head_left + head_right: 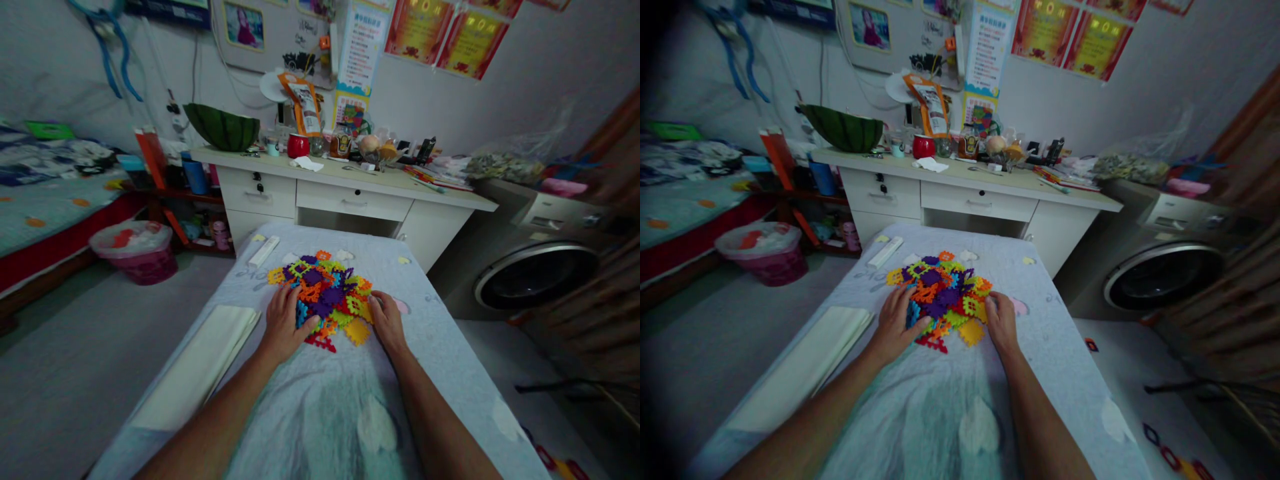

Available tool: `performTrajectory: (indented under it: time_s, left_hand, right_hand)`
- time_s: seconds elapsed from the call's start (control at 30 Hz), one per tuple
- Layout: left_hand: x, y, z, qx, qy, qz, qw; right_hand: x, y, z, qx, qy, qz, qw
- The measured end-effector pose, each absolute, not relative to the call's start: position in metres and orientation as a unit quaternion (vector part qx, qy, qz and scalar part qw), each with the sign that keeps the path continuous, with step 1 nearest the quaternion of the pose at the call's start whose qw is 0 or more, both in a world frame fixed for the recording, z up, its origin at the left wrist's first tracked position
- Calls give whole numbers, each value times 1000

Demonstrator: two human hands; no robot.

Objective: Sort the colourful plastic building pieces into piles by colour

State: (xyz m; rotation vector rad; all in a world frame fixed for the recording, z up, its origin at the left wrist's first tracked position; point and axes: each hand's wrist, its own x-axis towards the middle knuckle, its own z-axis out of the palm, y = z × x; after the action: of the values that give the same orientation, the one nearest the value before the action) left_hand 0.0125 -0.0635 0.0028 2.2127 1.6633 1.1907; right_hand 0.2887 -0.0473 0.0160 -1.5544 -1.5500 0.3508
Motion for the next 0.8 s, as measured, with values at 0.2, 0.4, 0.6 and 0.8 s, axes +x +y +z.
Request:
performTrajectory:
  time_s: [0.2,0.4,0.6,0.8]
  left_hand:
    - [14,-63,4,735,552,391,46]
    - [14,-63,7,736,549,395,46]
    - [12,-60,9,735,548,398,40]
    - [10,-59,8,745,541,391,16]
  right_hand:
    - [290,-46,14,-623,-637,136,434]
    - [288,-46,17,-622,-644,133,426]
    - [284,-46,19,-629,-637,132,425]
    - [284,-46,19,-621,-634,151,436]
